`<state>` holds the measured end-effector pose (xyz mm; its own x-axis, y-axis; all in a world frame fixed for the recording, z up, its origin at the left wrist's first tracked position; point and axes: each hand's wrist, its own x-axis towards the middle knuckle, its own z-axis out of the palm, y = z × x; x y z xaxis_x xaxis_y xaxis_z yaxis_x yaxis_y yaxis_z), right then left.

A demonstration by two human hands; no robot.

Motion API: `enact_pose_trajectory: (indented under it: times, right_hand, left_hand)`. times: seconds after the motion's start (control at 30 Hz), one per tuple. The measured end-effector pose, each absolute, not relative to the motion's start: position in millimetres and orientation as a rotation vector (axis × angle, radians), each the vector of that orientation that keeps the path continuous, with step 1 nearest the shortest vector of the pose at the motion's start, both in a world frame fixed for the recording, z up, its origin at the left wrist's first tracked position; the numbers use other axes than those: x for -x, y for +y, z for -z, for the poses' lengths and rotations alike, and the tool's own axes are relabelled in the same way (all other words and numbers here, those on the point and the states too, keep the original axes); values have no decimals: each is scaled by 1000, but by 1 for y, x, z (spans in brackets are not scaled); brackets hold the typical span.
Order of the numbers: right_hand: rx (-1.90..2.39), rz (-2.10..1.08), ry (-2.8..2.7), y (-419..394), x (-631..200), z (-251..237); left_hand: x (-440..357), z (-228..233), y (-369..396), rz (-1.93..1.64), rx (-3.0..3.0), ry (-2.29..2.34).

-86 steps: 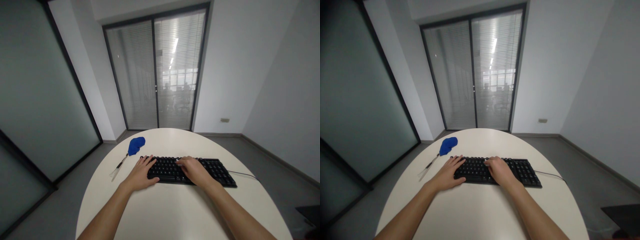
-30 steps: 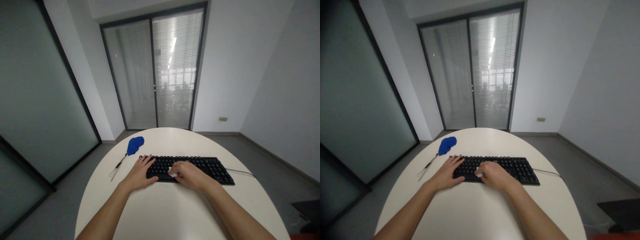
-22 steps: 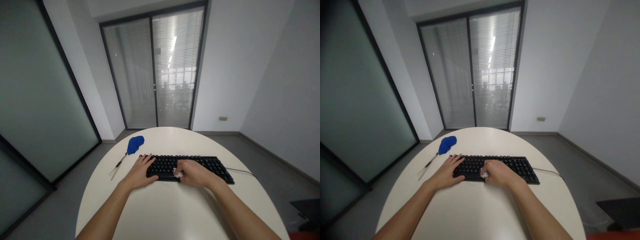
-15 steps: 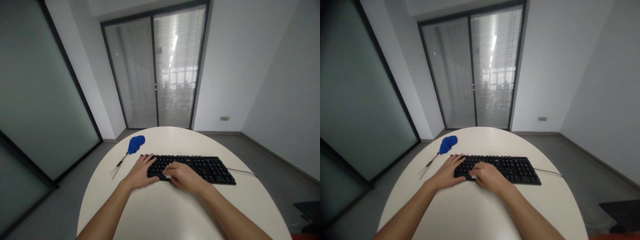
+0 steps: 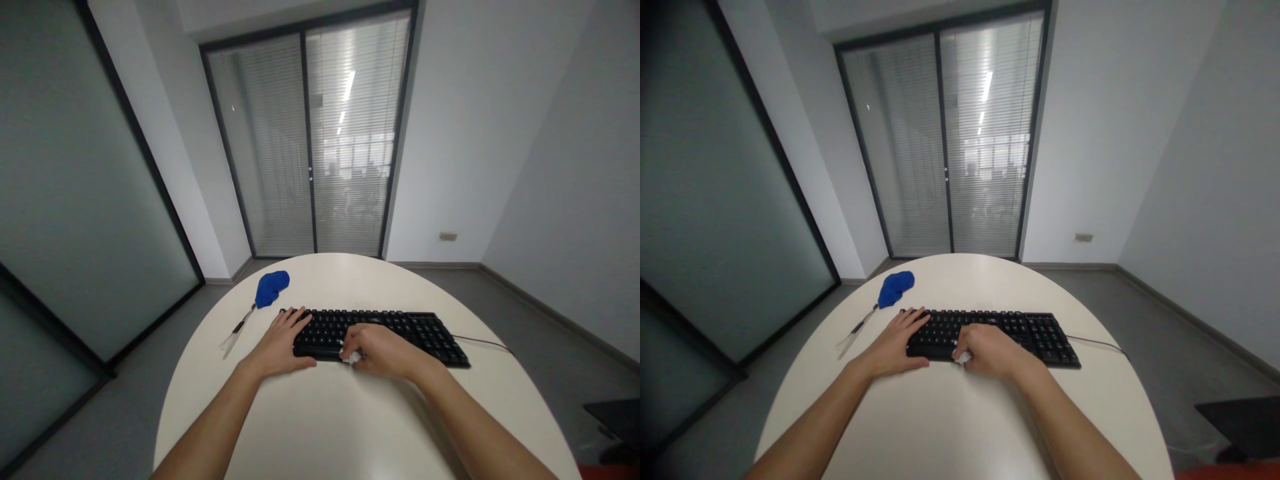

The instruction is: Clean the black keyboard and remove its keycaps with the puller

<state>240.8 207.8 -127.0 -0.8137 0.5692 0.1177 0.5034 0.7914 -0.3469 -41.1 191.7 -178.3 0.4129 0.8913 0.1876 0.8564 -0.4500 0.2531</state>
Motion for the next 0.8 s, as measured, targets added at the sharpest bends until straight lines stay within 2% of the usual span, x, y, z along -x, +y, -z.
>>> enact_pose_trajectory:
  times: [0.43,0.8]
  right_hand:
    - [1061,-738,-2711,222,-274,121]
    - [1365,-784,-2651,232,-306,124]
  left_hand:
    - [46,180,193,-418,-2517,1579]
    - [50,179,194,-402,-2503,1596]
